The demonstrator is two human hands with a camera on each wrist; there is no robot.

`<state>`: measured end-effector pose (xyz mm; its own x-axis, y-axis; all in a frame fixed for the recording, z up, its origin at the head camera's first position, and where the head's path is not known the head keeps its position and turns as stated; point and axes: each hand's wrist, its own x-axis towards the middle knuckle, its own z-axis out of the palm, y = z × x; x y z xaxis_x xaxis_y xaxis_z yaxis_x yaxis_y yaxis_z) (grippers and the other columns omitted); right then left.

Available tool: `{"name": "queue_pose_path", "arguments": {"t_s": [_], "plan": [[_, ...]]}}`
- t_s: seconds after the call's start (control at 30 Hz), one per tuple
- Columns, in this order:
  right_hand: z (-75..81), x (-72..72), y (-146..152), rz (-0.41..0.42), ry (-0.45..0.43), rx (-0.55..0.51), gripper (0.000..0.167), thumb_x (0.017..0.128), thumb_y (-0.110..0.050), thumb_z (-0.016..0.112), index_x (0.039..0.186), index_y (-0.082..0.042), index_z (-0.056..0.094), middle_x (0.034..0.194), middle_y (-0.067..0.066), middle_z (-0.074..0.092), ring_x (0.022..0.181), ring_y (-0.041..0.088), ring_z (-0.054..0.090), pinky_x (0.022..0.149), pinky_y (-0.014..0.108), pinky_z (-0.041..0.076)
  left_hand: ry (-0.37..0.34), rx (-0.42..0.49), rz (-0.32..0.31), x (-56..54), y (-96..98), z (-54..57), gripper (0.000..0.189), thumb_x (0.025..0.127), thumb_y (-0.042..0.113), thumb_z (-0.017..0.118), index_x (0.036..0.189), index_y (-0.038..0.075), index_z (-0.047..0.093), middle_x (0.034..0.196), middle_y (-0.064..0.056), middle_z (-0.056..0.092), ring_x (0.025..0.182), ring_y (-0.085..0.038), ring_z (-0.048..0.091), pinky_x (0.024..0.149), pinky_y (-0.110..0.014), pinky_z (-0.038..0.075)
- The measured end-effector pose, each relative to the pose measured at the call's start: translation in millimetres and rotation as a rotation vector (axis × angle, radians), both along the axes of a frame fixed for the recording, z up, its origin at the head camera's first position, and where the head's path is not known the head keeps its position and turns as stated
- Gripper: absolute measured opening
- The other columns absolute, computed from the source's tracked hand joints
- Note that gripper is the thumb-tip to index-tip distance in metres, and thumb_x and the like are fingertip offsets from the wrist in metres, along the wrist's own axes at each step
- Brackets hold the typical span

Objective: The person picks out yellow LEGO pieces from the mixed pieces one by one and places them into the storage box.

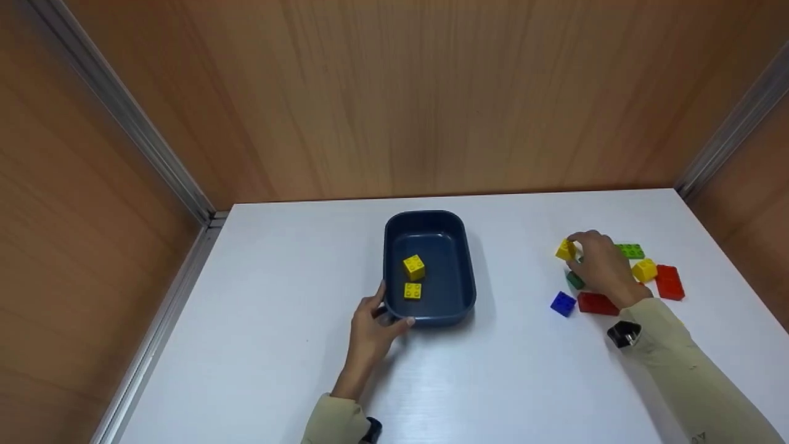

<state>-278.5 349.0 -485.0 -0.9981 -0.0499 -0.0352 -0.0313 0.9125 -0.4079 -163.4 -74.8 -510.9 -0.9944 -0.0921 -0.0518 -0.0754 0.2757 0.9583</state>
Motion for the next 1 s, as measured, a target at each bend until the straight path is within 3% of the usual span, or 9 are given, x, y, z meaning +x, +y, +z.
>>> {"name": "queue_pose_path", "arguments": {"t_s": [0.37, 0.57, 1.0], "plan": [[-0.9, -6.1, 3.7, 0.011, -0.041, 0.022, 0.057, 0.097, -0.005, 0.072, 0.149, 0.007, 0.050, 0.139, 0.036, 0.050, 0.117, 0.051, 0.052, 0.105, 0.071, 0.049, -0.006, 0.002, 0.002, 0.1, 0.9, -1.1, 0.093, 0.085, 0.005, 0.088, 0.163, 0.004, 0.037, 0.134, -0.023, 0.055, 0.136, -0.045, 0.055, 0.104, -0.041, 0.058], [-1.2, -10.0, 3.9, 0.018, -0.042, 0.038, 0.061, 0.097, -0.005, 0.072, 0.152, 0.006, 0.047, 0.142, 0.036, 0.050, 0.120, 0.053, 0.052, 0.107, 0.072, 0.046, -0.003, 0.014, 0.005, 0.5, 1.2, -1.2, 0.094, 0.084, 0.005, 0.088, 0.163, 0.003, 0.037, 0.133, -0.023, 0.055, 0.136, -0.045, 0.056, 0.104, -0.040, 0.058], [-7.9, -13.1, -1.7, 0.061, 0.073, 0.092, 0.049, 0.095, -0.001, 0.074, 0.140, 0.010, 0.057, 0.127, 0.036, 0.062, 0.111, 0.053, 0.058, 0.104, 0.070, 0.050, 0.006, 0.020, 0.005, -0.3, 1.7, -1.6, 0.095, 0.083, 0.003, 0.089, 0.162, 0.003, 0.037, 0.131, -0.023, 0.055, 0.135, -0.044, 0.057, 0.103, -0.038, 0.058]]}}
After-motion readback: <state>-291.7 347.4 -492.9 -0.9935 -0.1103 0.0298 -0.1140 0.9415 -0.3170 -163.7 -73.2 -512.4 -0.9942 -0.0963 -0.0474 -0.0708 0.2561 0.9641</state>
